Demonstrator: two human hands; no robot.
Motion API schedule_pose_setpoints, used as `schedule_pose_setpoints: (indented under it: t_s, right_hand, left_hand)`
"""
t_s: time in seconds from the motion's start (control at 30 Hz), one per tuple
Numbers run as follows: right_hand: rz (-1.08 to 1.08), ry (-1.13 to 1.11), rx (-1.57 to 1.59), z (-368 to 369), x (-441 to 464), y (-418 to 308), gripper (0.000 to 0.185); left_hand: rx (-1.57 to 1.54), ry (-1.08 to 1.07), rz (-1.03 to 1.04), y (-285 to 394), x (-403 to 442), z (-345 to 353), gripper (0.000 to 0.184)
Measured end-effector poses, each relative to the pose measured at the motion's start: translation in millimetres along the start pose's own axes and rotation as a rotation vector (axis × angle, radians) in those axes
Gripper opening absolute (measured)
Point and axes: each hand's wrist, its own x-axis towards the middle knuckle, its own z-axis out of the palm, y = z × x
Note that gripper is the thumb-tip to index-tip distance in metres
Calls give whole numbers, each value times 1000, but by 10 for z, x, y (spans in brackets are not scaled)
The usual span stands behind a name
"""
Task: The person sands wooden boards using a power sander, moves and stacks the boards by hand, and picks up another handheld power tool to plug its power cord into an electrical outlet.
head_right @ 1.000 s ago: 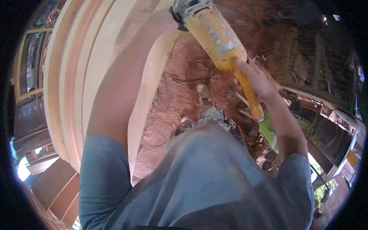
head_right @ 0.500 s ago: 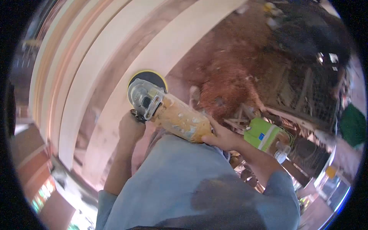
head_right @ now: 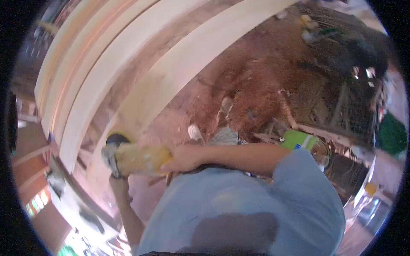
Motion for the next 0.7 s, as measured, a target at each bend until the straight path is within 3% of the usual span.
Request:
schedule_pose_setpoints:
  t_s: [0.1, 0.17, 0.23, 0.3, 0.37, 0.47, 0.7]
  right_hand:
    - [-33, 24, -10, 25, 287, -28, 82]
    - [-53, -73, -4, -5, 339, -39, 81]
    - [-176, 11, 70, 6, 449, 264, 82]
    - [-299, 77, 148, -134, 305, 352, 82]
    - [-84, 57, 122, -452, -143, 198, 74]
    - [-11, 120, 154, -779, -585, 277, 77]
    - [-70, 372, 303, -1399, -1268, 870, 90]
  left_hand:
    - [71, 14, -34, -315, 307, -120, 31]
    - [120, 25, -36, -210, 362, -146, 30]
    - [167, 38, -38, 37, 504, -108, 29]
    - [83, -51, -18, 478, 643, -14, 27]
    - [226, -64, 2, 1002, 746, 133, 25]
    - [228, -161, 127, 1555, 913, 369, 27]
    - [431, -318, 308, 3435, 1216, 1129, 23]
